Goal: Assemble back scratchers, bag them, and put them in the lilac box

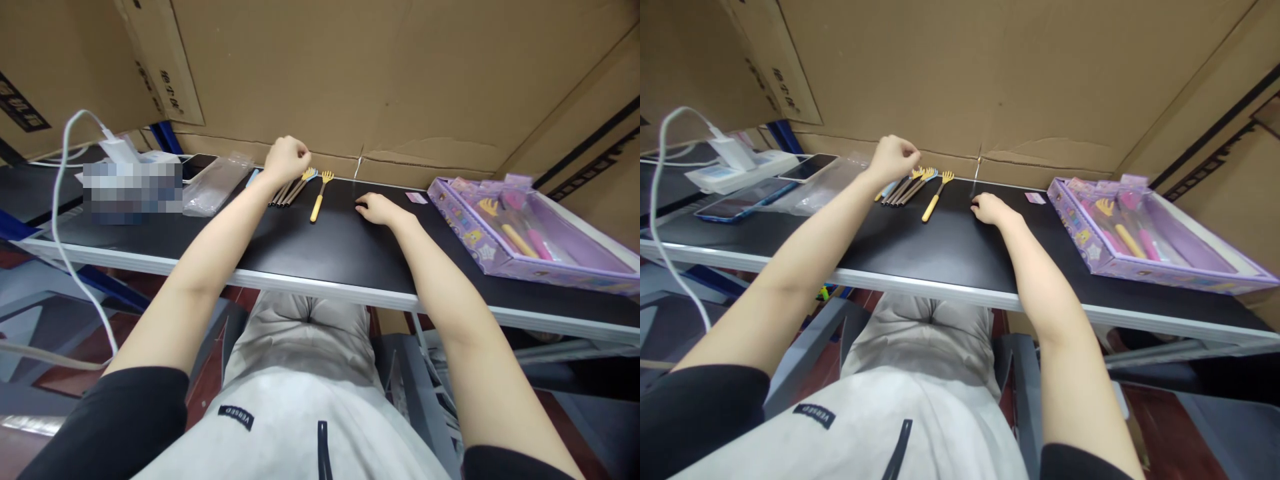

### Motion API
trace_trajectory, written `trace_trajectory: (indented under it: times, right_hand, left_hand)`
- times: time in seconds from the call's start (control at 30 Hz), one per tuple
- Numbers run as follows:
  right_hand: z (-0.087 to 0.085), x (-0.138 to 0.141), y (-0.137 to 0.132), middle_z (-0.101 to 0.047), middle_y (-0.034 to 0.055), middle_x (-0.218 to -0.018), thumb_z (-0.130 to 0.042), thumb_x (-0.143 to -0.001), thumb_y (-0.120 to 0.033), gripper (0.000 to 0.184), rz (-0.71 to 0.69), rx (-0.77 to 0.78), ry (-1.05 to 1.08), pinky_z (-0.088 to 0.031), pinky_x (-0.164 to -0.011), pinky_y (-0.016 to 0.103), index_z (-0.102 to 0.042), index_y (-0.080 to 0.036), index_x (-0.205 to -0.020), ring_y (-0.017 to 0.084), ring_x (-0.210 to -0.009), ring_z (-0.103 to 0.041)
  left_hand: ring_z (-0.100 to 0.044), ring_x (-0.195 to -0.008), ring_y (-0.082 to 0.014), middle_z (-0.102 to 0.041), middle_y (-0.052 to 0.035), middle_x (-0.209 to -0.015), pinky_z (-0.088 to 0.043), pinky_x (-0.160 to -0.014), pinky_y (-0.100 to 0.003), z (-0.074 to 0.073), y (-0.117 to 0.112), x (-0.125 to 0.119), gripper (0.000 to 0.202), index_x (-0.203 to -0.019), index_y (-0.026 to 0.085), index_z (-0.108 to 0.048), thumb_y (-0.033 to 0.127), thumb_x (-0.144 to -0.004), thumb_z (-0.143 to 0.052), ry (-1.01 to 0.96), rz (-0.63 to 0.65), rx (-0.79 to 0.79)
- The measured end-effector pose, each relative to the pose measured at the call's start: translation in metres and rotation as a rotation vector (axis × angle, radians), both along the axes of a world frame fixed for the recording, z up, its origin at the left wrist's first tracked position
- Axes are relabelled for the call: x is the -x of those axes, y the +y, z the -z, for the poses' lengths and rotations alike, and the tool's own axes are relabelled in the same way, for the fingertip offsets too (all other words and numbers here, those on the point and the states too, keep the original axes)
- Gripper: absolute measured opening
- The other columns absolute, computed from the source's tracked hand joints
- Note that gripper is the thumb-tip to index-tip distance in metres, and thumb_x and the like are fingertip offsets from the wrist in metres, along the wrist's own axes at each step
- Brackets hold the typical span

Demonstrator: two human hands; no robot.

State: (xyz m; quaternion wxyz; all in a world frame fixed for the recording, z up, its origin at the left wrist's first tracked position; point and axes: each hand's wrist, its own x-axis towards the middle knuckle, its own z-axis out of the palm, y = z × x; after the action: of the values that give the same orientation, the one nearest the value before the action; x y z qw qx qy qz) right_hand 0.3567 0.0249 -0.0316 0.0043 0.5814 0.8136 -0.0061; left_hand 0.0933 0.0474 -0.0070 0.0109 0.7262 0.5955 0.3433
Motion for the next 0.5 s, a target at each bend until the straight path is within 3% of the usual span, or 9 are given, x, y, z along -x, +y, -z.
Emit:
trace_trajectory:
  times: [0.1, 0.2, 0.5]
  right_hand:
    - [0.001, -0.001, 0.001, -0.065, 0.0199, -0.162, -0.054, -0.113, -0.016, 0.048, -0.001, 0.001, 0.002, -0.046, -0.129, 0.034, -0.068, -0.004, -0.157, 0.03, -0.154, -0.062]
    - [0.003, -0.003, 0.003, -0.065, 0.0195, -0.161, -0.054, -0.113, -0.017, 0.048, -0.009, -0.009, -0.001, -0.047, -0.129, 0.035, -0.069, -0.006, -0.157, 0.031, -0.153, -0.063]
    - [0.001, -0.001, 0.001, -0.064, 0.0214, -0.162, -0.053, -0.113, -0.017, 0.049, -0.008, -0.001, -0.005, -0.046, -0.13, 0.035, -0.067, -0.003, -0.158, 0.032, -0.154, -0.062]
  left_hand:
    - [-0.075, -0.112, -0.0324, -0.082, -0.0132, -0.099, -0.057, -0.104, -0.043, 0.027, -0.008, -0.019, 0.027, -0.108, 0.018, -0.085, 0.029, -0.099, -0.061, 0.199, 0.027, 0.015]
    - [-0.076, -0.112, -0.0354, -0.084, -0.0156, -0.106, -0.058, -0.101, -0.045, 0.043, -0.018, -0.027, 0.031, -0.109, 0.018, -0.087, 0.033, -0.1, -0.061, 0.323, 0.069, 0.122]
    - [-0.077, -0.109, -0.0301, -0.085, -0.0118, -0.107, -0.059, -0.097, -0.039, 0.049, -0.014, -0.019, 0.03, -0.108, 0.021, -0.088, 0.039, -0.101, -0.064, 0.295, 0.135, 0.15]
